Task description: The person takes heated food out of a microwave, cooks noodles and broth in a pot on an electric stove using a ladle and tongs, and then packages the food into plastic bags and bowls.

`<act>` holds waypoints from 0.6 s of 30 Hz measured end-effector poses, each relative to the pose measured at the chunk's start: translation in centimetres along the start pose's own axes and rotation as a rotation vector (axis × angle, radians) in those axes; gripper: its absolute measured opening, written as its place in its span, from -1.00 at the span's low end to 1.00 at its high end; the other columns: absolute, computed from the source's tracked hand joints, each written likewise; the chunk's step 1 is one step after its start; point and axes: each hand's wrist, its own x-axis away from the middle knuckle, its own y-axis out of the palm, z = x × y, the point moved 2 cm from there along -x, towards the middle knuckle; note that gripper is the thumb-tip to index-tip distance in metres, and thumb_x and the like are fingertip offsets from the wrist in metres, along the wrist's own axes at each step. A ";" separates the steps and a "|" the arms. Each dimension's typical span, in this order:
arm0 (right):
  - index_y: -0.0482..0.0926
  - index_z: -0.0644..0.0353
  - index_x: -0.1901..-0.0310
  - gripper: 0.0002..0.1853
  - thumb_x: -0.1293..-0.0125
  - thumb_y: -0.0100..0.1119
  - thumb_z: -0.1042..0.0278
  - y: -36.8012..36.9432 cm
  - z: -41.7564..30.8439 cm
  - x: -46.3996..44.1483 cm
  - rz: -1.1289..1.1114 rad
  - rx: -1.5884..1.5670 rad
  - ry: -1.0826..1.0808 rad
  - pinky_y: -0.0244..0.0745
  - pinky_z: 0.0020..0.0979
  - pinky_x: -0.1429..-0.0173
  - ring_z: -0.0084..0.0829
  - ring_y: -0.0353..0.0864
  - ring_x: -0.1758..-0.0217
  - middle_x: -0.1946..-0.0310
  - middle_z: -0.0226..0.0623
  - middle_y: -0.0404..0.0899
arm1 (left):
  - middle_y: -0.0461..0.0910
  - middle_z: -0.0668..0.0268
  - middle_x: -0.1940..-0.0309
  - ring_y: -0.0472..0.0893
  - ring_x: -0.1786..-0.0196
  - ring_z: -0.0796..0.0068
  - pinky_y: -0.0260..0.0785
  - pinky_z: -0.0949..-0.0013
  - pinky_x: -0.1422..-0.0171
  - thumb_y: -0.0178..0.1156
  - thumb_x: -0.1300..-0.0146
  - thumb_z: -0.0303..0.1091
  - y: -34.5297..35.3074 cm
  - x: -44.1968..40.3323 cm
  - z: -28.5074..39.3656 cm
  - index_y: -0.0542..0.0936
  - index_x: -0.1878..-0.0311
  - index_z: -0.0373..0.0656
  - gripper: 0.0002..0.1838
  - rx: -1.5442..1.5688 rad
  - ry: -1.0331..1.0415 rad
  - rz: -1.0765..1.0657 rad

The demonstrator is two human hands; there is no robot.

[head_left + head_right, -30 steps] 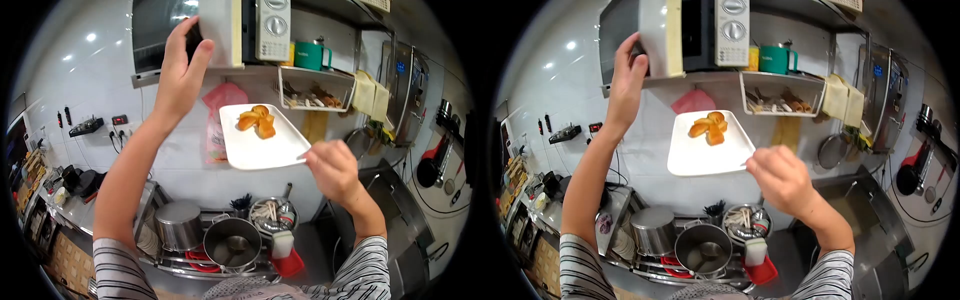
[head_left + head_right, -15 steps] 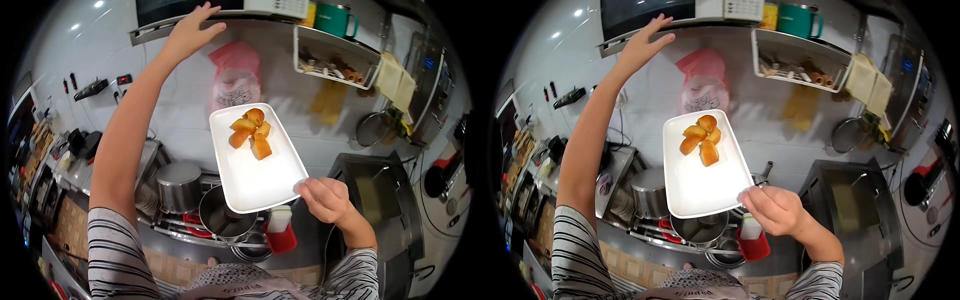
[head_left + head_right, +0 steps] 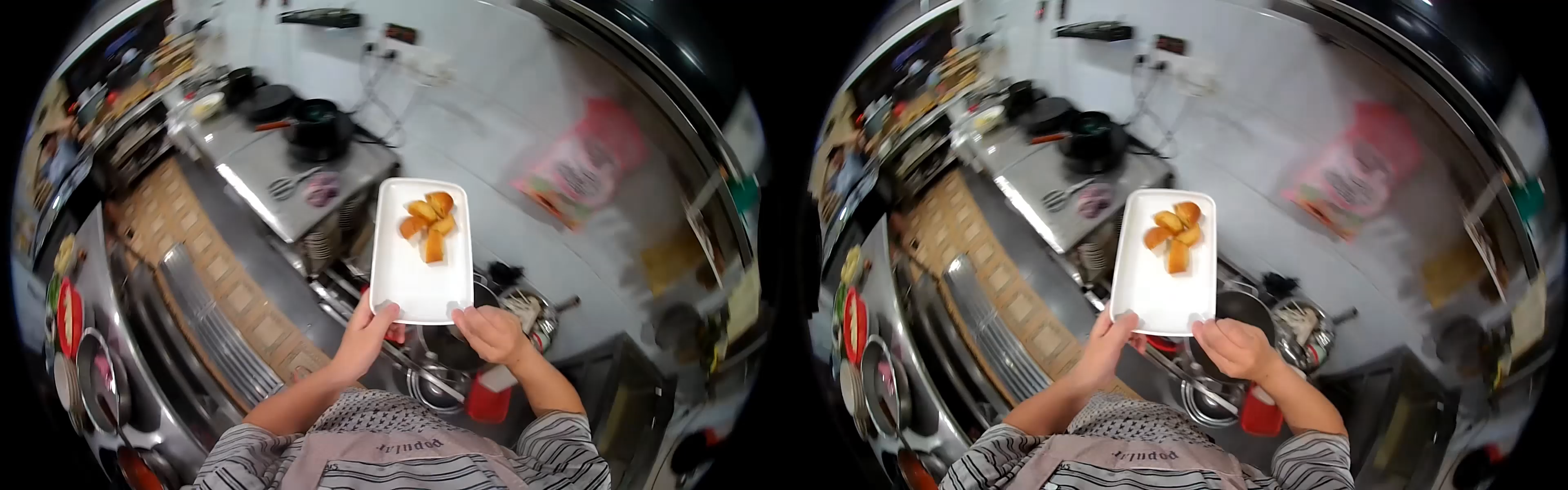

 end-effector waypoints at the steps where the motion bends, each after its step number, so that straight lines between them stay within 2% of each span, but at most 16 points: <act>1: 0.59 0.36 0.22 -0.67 0.12 0.15 0.52 3.1 -0.8 -1.4 0.004 -0.070 0.008 0.49 -0.48 0.31 -0.41 0.48 0.35 0.33 -0.31 0.50 | 0.48 0.32 0.40 0.46 0.45 0.58 0.31 0.53 0.34 -0.04 -0.32 -0.32 -2.8 -0.1 -0.2 0.31 0.02 -0.26 -0.74 0.038 0.010 0.081; 4: 0.56 0.34 0.13 -0.60 0.12 0.11 0.50 12.3 -4.4 -6.1 -0.019 -0.223 0.092 0.48 -0.43 0.31 -0.35 0.51 0.31 0.31 -0.27 0.53 | 0.49 0.33 0.42 0.46 0.46 0.59 0.30 0.54 0.36 -0.02 -0.28 -0.37 -13.2 0.5 -0.3 0.35 0.06 -0.26 -0.78 0.039 0.037 0.251; 5: 0.56 0.30 0.12 -0.63 0.07 0.17 0.50 15.4 -6.0 -8.2 -0.075 -0.283 0.115 0.47 -0.42 0.28 -0.34 0.50 0.30 0.28 -0.26 0.52 | 0.49 0.33 0.43 0.46 0.46 0.59 0.31 0.54 0.36 -0.02 -0.27 -0.38 -17.1 0.9 -0.2 0.36 0.07 -0.26 -0.78 0.019 0.040 0.292; 8: 0.53 0.27 0.05 -0.60 -0.01 0.29 0.42 23.4 -10.8 -13.8 -0.017 -0.459 0.231 0.46 -0.34 0.19 -0.25 0.49 0.26 0.22 -0.23 0.50 | 0.51 0.31 0.43 0.50 0.45 0.58 0.31 0.54 0.39 0.01 -0.26 -0.36 -28.1 3.1 -0.4 0.40 0.12 -0.28 -0.79 0.046 -0.030 0.575; 10: 0.49 0.26 -0.01 -0.54 -0.02 0.31 0.36 28.2 -12.6 -16.7 -0.060 -0.551 0.359 0.42 -0.25 0.07 -0.15 0.46 0.17 0.12 -0.20 0.46 | 0.54 0.29 0.41 0.54 0.44 0.57 0.32 0.54 0.41 0.02 -0.25 -0.35 -35.5 5.5 -0.4 0.40 0.12 -0.29 -0.78 -0.122 -0.074 0.636; 14: 0.50 0.23 0.02 -0.57 -0.03 0.28 0.35 37.7 -13.2 -21.3 -0.225 -0.617 0.499 0.39 -0.23 0.01 -0.12 0.41 0.07 0.10 -0.16 0.44 | 0.57 0.29 0.41 0.57 0.46 0.57 0.32 0.55 0.42 -0.01 -0.25 -0.35 -45.9 8.5 1.7 0.42 0.11 -0.30 -0.77 -0.090 -0.194 0.820; 18: 0.54 0.22 0.10 -0.63 -0.01 0.27 0.33 47.1 -12.2 -24.7 -0.354 -0.650 0.470 0.40 -0.23 0.03 -0.12 0.43 0.12 0.13 -0.14 0.45 | 0.60 0.29 0.41 0.60 0.48 0.54 0.34 0.52 0.40 -0.04 -0.24 -0.35 -54.8 8.3 3.3 0.44 0.14 -0.26 -0.79 -0.032 -0.264 0.922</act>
